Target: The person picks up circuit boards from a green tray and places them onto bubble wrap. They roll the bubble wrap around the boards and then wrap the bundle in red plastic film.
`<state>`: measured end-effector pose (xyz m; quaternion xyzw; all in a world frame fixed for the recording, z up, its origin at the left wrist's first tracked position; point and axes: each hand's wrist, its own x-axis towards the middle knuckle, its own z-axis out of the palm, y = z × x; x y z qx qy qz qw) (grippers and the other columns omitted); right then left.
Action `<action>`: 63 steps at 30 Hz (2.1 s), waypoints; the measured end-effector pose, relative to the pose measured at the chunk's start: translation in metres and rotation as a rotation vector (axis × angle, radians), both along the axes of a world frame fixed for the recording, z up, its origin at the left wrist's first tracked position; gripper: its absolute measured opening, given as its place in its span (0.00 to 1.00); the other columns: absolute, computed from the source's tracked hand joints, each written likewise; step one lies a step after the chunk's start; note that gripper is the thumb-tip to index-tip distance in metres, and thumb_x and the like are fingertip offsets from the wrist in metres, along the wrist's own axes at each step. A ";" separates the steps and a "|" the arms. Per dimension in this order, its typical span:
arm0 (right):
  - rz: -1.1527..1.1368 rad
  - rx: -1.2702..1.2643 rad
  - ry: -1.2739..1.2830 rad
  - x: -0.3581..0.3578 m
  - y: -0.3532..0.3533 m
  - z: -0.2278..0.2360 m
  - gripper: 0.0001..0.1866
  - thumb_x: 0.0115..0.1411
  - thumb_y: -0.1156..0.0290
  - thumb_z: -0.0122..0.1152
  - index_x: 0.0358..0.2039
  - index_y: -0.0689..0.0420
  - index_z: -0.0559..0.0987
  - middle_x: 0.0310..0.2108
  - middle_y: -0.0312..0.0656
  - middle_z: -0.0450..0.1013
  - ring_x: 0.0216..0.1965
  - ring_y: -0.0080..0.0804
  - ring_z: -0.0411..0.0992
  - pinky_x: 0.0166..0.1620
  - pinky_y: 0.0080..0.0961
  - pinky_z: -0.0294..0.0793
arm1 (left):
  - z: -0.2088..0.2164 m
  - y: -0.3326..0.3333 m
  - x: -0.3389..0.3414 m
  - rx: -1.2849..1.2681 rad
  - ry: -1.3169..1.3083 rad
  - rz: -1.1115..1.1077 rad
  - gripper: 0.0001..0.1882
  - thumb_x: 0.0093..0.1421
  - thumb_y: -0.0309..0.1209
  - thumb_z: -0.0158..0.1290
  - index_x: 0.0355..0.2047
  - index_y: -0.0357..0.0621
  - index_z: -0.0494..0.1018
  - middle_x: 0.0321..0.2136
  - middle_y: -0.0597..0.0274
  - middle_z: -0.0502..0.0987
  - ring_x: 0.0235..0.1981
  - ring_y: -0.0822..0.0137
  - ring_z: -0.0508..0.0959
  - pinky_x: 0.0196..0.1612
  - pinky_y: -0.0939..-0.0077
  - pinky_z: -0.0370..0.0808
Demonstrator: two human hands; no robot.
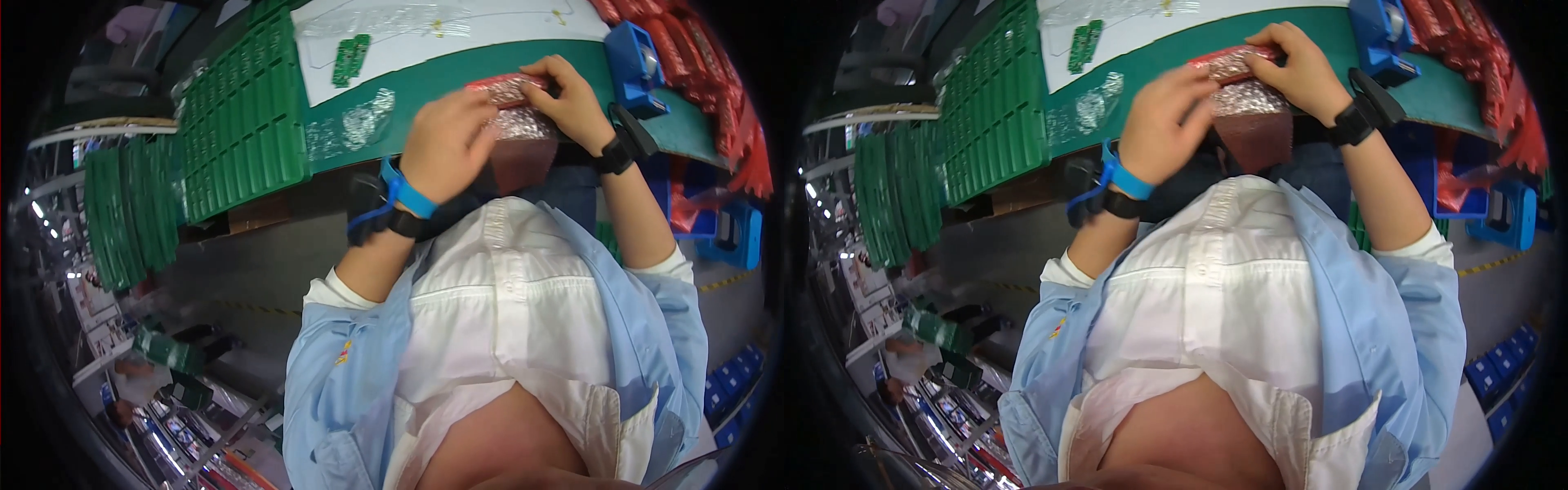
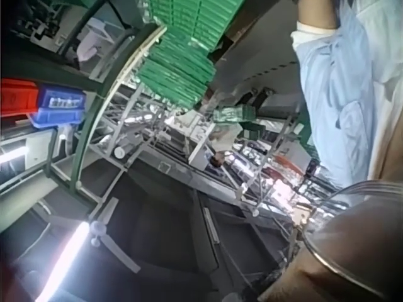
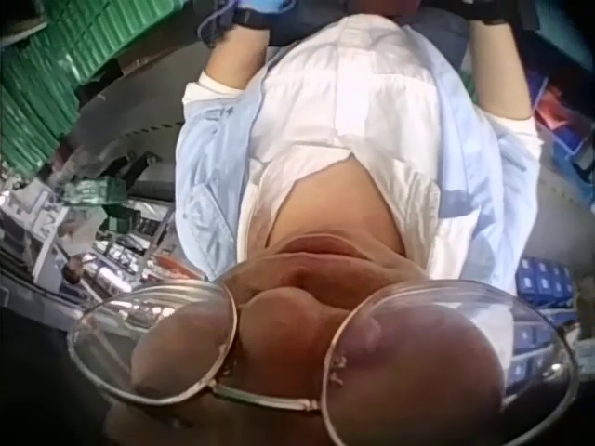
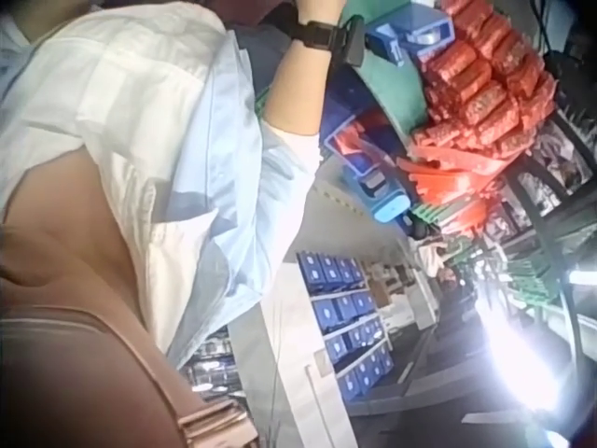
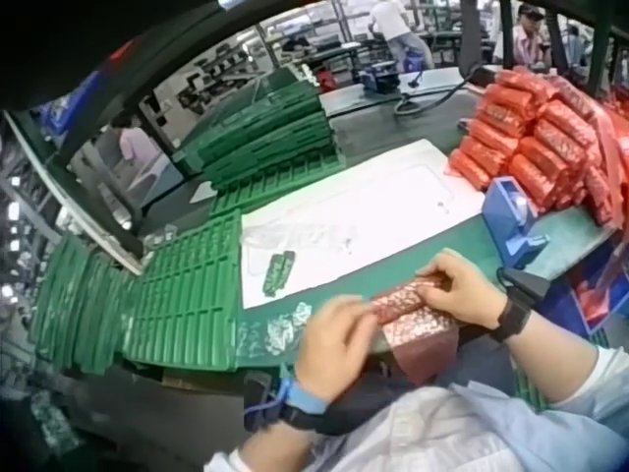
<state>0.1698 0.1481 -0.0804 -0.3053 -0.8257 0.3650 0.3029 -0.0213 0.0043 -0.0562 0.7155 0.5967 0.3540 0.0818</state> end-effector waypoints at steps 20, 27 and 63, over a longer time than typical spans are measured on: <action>-0.037 0.043 0.063 -0.006 -0.005 -0.002 0.12 0.55 0.68 0.64 0.38 0.61 0.77 0.32 0.41 0.68 0.33 0.32 0.69 0.38 0.23 0.69 | 0.006 0.040 -0.138 0.096 -0.245 0.714 0.11 0.58 0.35 0.59 0.35 0.39 0.79 0.30 0.57 0.82 0.30 0.68 0.80 0.34 0.75 0.75; -0.029 0.041 0.069 -0.005 -0.008 -0.003 0.11 0.56 0.72 0.62 0.39 0.62 0.77 0.32 0.40 0.68 0.35 0.29 0.68 0.40 0.21 0.67 | 0.017 0.033 -0.037 0.058 -0.323 0.268 0.06 0.56 0.28 0.58 0.34 0.42 0.79 0.27 0.59 0.80 0.27 0.64 0.80 0.33 0.74 0.76; 0.107 -0.197 0.153 0.004 0.007 -0.010 0.19 0.53 0.64 0.70 0.43 0.60 0.80 0.37 0.41 0.76 0.38 0.29 0.75 0.43 0.23 0.73 | -0.020 0.039 -0.010 0.093 -0.142 -0.099 0.12 0.49 0.29 0.64 0.36 0.50 0.83 0.35 0.62 0.78 0.37 0.60 0.77 0.40 0.70 0.74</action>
